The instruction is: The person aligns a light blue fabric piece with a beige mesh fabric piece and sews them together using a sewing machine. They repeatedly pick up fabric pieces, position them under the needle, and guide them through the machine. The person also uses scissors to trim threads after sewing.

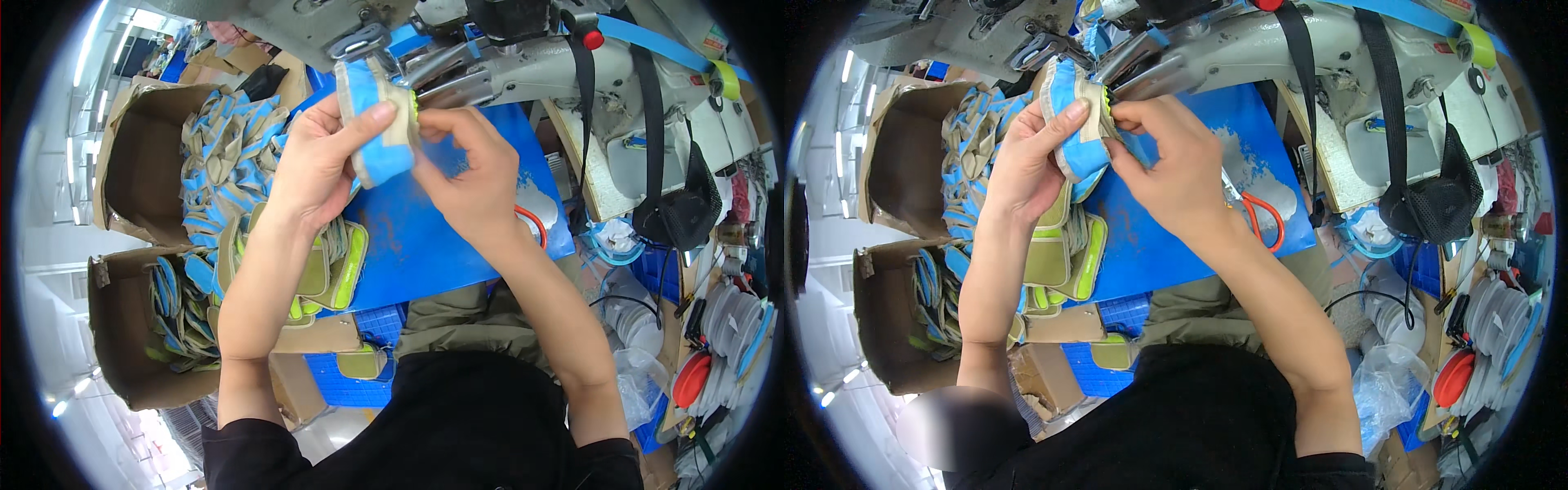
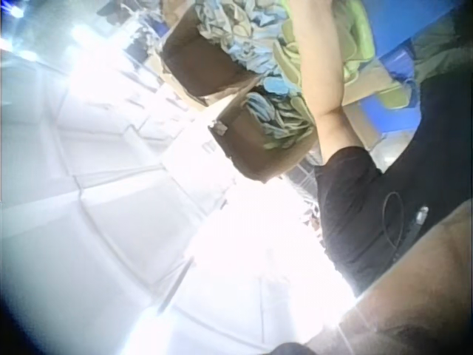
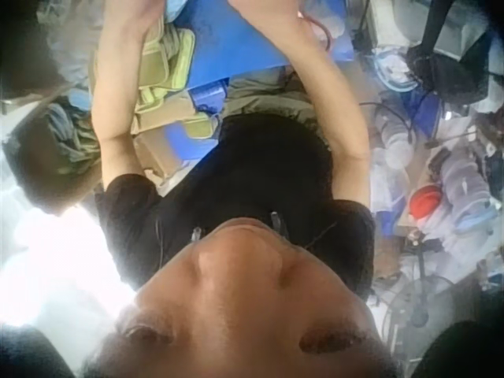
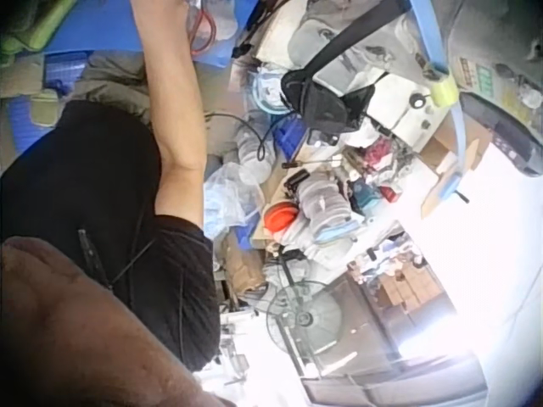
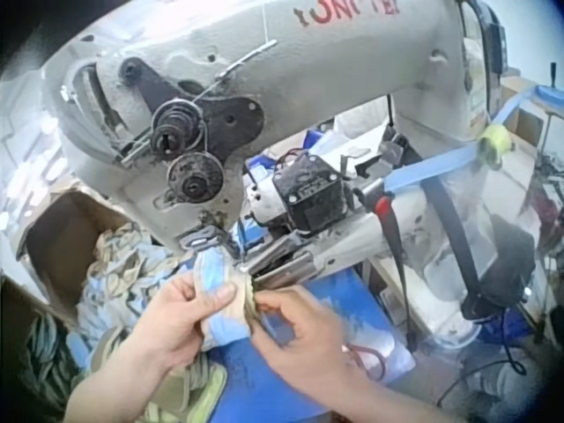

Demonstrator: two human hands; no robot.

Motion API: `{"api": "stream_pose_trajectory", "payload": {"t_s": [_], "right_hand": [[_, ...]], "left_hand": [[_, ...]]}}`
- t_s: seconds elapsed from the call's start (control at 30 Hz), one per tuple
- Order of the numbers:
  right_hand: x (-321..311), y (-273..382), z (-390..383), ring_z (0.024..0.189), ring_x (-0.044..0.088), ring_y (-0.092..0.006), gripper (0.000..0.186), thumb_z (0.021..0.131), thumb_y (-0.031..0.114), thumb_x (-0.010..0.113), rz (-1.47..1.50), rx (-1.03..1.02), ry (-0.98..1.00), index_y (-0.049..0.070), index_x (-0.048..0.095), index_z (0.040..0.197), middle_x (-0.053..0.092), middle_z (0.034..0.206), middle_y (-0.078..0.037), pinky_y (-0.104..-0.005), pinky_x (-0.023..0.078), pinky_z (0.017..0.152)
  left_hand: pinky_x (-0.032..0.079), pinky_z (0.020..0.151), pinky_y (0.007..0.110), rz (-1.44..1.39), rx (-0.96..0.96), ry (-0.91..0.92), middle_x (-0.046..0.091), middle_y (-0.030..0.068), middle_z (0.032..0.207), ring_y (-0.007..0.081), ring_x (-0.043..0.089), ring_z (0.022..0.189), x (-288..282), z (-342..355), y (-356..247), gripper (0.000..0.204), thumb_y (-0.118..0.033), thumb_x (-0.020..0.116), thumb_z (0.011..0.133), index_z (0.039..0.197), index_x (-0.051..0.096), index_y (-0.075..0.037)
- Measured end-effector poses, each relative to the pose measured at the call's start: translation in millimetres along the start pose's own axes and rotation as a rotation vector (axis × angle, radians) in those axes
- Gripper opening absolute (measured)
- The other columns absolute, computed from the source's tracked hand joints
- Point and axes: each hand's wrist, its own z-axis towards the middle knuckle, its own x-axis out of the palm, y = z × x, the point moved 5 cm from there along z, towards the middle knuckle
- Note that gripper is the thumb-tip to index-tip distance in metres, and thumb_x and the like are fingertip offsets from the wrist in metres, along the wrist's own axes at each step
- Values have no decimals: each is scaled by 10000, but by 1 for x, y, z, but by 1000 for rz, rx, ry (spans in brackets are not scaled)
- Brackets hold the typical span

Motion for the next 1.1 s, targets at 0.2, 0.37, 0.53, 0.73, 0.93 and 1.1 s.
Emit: {"api": "stream_pose_trajectory", "payload": {"t_s": [0.2, 0.37, 0.53, 0.73, 0.93, 1.1], "right_hand": [[6, -8, -4, 806, 708, -239, 248, 797, 8, 789, -43, 31, -7, 49, 705, 1027, 702, 887, -103, -337, 551, 719], [6, -10, -5, 780, 705, -231, 220, 804, 17, 790, -11, 44, -33, 48, 718, 1010, 714, 882, -99, -328, 551, 709], [7, -13, -4, 774, 700, -192, 208, 804, 19, 786, 72, 114, -27, 35, 723, 1002, 720, 874, -93, -310, 548, 711], [10, -21, -6, 761, 678, -150, 231, 800, -4, 763, 216, 239, -46, 27, 728, 1026, 715, 867, -73, -292, 540, 716], [8, -18, -2, 755, 682, -153, 258, 802, -5, 757, 199, 208, -11, 30, 730, 1055, 708, 869, -72, -290, 539, 696], [7, -22, -3, 752, 685, -163, 255, 799, -5, 753, 177, 167, -13, 30, 731, 1051, 703, 851, -75, -295, 543, 689]], "left_hand": [[594, 805, 298, 65, 79, -39, 752, 78, 1041, 135, 720, 893, 3, 0, 3, 288, -54, 813, 872, 1133, 700, -11], [596, 788, 299, 48, 133, -68, 745, 70, 1018, 129, 715, 868, 7, 3, 5, 291, -35, 817, 856, 1113, 681, -13], [586, 814, 296, 43, 87, -78, 732, 53, 1025, 126, 708, 888, 7, 10, 1, 337, -45, 835, 851, 1130, 646, -35], [589, 811, 289, 27, 88, -109, 736, 74, 1028, 132, 715, 880, 7, 12, -4, 350, -61, 832, 842, 1134, 649, 2], [578, 853, 279, 209, 159, -120, 758, 89, 1052, 126, 720, 919, 2, -5, 2, 321, -55, 809, 859, 1146, 684, 20], [592, 828, 285, 165, 192, -92, 757, 96, 1028, 128, 725, 894, 3, 6, 4, 278, -24, 803, 867, 1112, 678, 14]]}}
